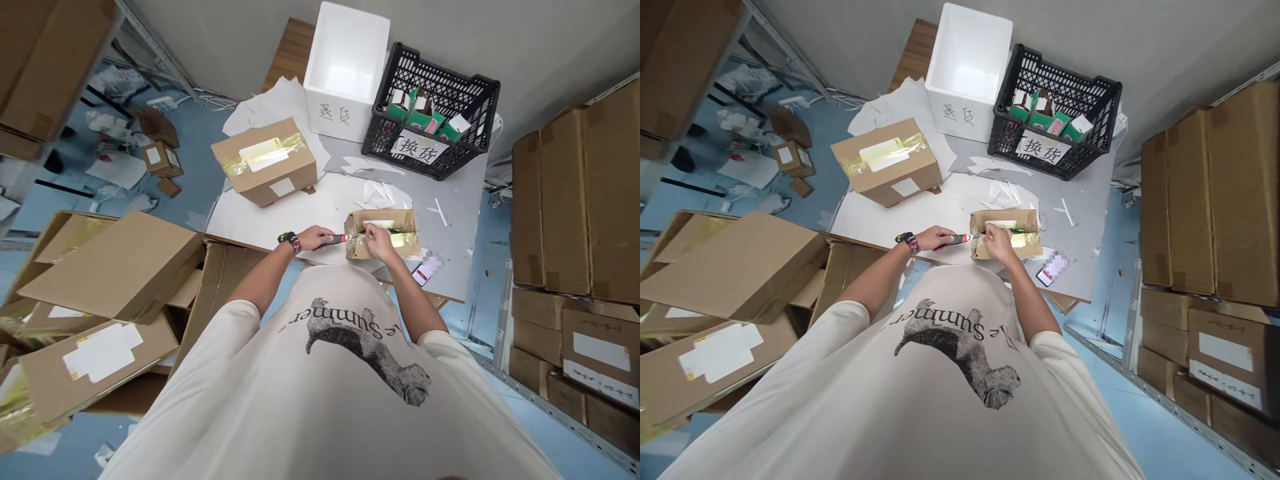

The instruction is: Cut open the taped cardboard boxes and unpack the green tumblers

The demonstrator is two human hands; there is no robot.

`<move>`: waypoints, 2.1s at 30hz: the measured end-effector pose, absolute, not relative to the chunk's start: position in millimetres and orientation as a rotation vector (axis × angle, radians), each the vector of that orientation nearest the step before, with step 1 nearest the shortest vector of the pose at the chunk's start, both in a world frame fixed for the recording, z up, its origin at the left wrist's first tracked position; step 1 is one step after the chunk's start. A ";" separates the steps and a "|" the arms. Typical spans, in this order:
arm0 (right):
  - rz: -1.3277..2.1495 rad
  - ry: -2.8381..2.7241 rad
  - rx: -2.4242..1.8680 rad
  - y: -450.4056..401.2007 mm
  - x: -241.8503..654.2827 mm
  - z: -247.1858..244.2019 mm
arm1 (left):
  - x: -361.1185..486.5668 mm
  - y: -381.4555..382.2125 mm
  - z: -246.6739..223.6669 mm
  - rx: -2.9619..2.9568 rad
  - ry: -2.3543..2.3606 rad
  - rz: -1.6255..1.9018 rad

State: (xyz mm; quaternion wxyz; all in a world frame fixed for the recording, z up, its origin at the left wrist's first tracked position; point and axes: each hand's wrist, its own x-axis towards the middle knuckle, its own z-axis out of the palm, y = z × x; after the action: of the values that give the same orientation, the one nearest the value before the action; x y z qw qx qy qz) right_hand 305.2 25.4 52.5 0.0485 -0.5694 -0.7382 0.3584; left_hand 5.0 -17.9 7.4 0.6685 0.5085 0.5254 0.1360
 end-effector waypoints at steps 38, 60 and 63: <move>0.638 -2.463 -1.654 10.6 319.3 75.4 | -2.8 -122.6 9.7 0.788 1.629 0.914; 0.329 -2.968 -1.243 66.0 317.1 26.2 | 17.3 -114.1 32.0 1.716 1.734 0.668; 0.333 -2.945 -1.246 66.1 316.6 22.3 | 24.3 -100.6 30.4 1.795 1.691 0.618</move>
State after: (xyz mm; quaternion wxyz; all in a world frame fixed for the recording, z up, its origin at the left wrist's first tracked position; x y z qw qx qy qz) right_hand 316.6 66.1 22.3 -0.0365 -0.3874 -0.9154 0.1034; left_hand 24.3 -100.6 30.4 0.2951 0.6745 0.6356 0.2323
